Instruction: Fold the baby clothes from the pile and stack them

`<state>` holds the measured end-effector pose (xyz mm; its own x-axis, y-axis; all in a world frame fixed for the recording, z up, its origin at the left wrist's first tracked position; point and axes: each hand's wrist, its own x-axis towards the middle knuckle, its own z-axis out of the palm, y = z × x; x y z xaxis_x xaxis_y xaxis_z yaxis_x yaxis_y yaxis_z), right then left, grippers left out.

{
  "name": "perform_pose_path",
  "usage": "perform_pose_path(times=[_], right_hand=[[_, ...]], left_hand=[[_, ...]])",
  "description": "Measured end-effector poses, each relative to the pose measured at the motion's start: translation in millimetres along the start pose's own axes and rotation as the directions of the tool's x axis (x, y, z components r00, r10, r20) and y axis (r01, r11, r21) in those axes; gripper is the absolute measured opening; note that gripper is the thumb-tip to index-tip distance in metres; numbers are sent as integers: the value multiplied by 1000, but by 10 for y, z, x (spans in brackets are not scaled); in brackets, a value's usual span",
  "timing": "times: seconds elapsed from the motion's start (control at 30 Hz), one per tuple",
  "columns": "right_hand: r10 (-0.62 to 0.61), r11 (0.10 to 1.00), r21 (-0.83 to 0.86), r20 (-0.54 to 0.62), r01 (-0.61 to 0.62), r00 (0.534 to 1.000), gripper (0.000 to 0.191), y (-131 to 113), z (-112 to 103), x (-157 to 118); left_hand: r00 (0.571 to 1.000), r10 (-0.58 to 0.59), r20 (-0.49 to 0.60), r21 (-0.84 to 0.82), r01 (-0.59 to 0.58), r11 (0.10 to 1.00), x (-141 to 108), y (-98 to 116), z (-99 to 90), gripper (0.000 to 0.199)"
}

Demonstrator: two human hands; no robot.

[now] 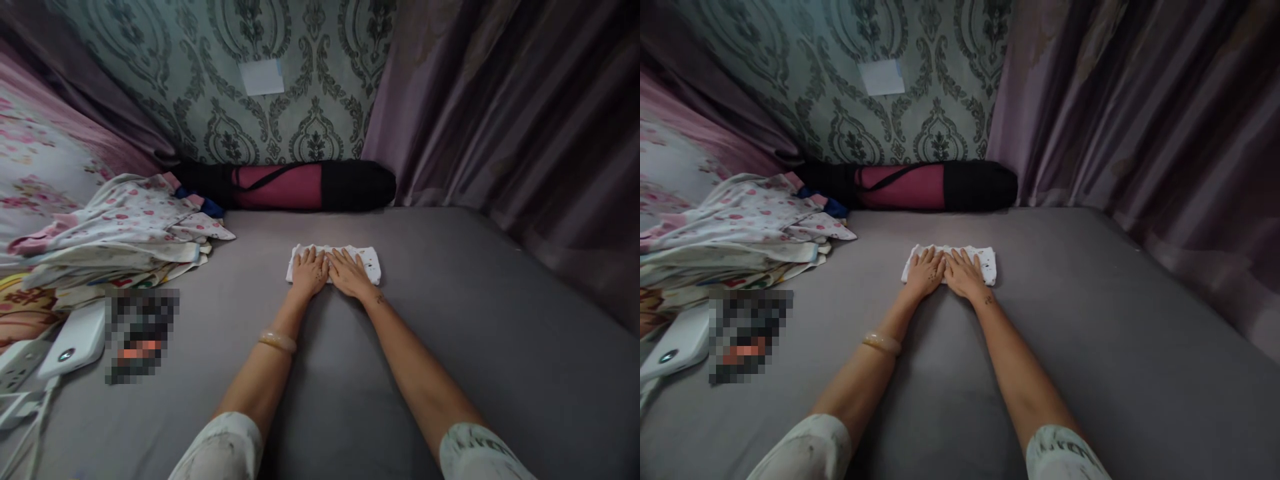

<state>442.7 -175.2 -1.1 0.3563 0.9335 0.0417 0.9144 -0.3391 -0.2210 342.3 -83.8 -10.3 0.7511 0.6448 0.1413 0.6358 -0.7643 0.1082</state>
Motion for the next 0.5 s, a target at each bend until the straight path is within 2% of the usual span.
perform_pose_path(times=[0.13,0.3,0.5], right_hand=[[-20,1000,-22,-97,18,995,55,9,-7,-8],[-9,1000,-30,-60,7,998,54,7,88,-13],[-7,1000,-23,-64,6,998,54,8,72,-17]], left_hand=[[991,76,-111,4,-76,997,-17,15,-23,51],[997,68,25,-38,-67,997,-18,14,24,51],[998,65,14,-40,-64,997,-16,13,45,51]])
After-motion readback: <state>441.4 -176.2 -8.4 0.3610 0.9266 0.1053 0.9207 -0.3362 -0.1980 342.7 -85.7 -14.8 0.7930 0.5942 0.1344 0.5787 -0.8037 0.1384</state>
